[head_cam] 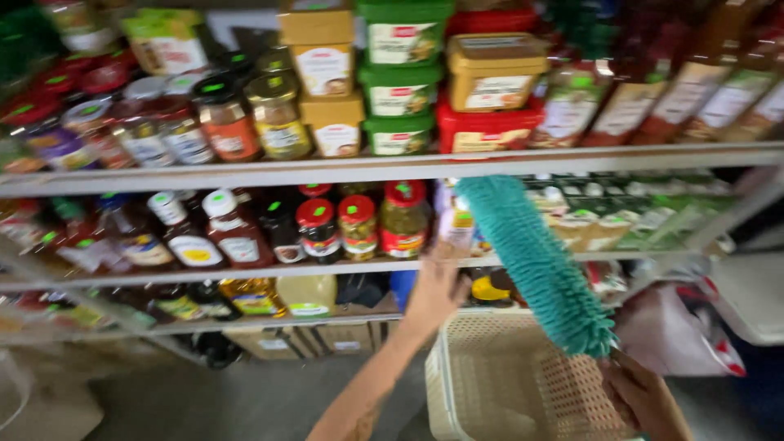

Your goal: Dusting and organizing various grocery items on storage shelves using a duster.

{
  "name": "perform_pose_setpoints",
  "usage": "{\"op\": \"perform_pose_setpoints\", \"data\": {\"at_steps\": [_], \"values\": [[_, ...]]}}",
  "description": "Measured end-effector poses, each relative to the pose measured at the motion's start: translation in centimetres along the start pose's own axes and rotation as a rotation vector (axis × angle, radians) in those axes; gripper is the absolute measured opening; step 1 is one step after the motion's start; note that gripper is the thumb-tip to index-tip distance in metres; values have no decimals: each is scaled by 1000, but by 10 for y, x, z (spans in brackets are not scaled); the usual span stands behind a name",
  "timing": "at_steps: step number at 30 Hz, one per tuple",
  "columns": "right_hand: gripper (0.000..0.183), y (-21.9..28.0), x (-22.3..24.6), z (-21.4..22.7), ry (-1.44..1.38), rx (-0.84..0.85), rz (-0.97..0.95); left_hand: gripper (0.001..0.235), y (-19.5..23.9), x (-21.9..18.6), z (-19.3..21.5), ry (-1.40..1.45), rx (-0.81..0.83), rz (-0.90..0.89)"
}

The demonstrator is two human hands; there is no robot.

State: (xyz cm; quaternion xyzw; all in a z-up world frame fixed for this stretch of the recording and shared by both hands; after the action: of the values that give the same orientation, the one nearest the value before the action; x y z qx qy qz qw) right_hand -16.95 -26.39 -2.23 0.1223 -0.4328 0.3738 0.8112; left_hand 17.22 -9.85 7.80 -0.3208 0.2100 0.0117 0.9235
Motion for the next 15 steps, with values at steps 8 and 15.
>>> {"op": "perform_pose_setpoints", "data": {"at_steps": [8,15], "values": [[32,-42,-53,9,-655,-85,-238,65,-12,-108,-119,391,343,-69],[69,-114,46,-10,-321,363,-25,72,10,-155,-189,795,834,155]]}}
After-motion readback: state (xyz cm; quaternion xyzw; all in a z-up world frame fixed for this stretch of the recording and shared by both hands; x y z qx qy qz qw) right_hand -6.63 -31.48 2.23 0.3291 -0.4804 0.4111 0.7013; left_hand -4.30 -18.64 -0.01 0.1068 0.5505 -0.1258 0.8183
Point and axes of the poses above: each hand's wrist, its own y-axis away from the middle knuckle, its own z-axis out of the back of the hand, x = y × z, the point moved 9 cm from there along -y, towards the middle knuckle, and after that the axes turned 12 degrees about x, right-handed, at the moved point
